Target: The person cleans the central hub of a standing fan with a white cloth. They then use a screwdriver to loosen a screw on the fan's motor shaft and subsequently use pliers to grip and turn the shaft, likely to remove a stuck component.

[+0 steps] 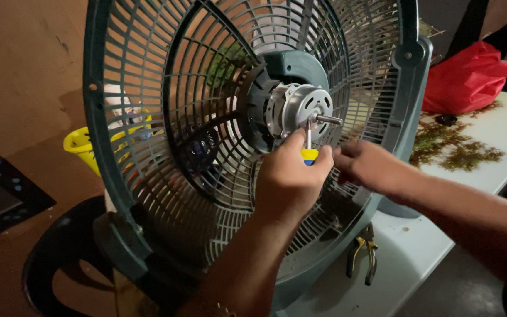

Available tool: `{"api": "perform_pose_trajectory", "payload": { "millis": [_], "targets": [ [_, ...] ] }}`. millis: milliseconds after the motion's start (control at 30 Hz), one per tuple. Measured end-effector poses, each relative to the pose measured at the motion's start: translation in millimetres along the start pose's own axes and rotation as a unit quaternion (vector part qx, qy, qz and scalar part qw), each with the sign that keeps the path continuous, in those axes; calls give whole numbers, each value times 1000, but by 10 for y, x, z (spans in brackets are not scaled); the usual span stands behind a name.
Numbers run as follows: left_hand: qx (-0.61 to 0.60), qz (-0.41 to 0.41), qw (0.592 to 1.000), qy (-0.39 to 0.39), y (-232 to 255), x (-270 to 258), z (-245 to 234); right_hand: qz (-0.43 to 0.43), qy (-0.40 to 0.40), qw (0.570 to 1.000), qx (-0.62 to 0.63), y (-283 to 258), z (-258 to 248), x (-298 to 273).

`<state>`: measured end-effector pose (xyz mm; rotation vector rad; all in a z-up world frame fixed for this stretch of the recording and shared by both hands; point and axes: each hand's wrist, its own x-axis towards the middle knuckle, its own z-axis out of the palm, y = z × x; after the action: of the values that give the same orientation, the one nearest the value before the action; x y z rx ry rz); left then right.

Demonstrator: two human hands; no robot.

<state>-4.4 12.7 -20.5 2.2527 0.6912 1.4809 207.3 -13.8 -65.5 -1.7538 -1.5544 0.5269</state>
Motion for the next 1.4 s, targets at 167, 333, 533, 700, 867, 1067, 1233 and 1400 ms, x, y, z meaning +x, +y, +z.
{"api": "perform_pose_trajectory", "payload": {
  "millis": [167,333,533,700,867,1067,1233,1400],
  "targets": [
    [10,-23,1000,-10,29,13,-50,-65,36,996,51,300,-72,86],
    [19,-62,996,-58,43,11,-82,50,-2,958,283,-47,-131,-65],
    [4,-25,999,-41,30,50,-76,18,88,929,359,-685,-122,-251],
    [-92,27,993,-67,-6,81,-23,8,134,889,437,-859,-7,-254],
    [90,218,970,-61,-99,36,-58,44,126,829,543,-882,17,-314],
    [7,-82,991,-103,114,56,-43,87,92,831,541,-972,-81,-350],
    [3,-78,991,-109,153,54,-19,73,107,842,524,-709,16,-316],
    [40,-90,992,-83,155,36,-146,197,212,899,328,670,346,-264]
  ]
}}
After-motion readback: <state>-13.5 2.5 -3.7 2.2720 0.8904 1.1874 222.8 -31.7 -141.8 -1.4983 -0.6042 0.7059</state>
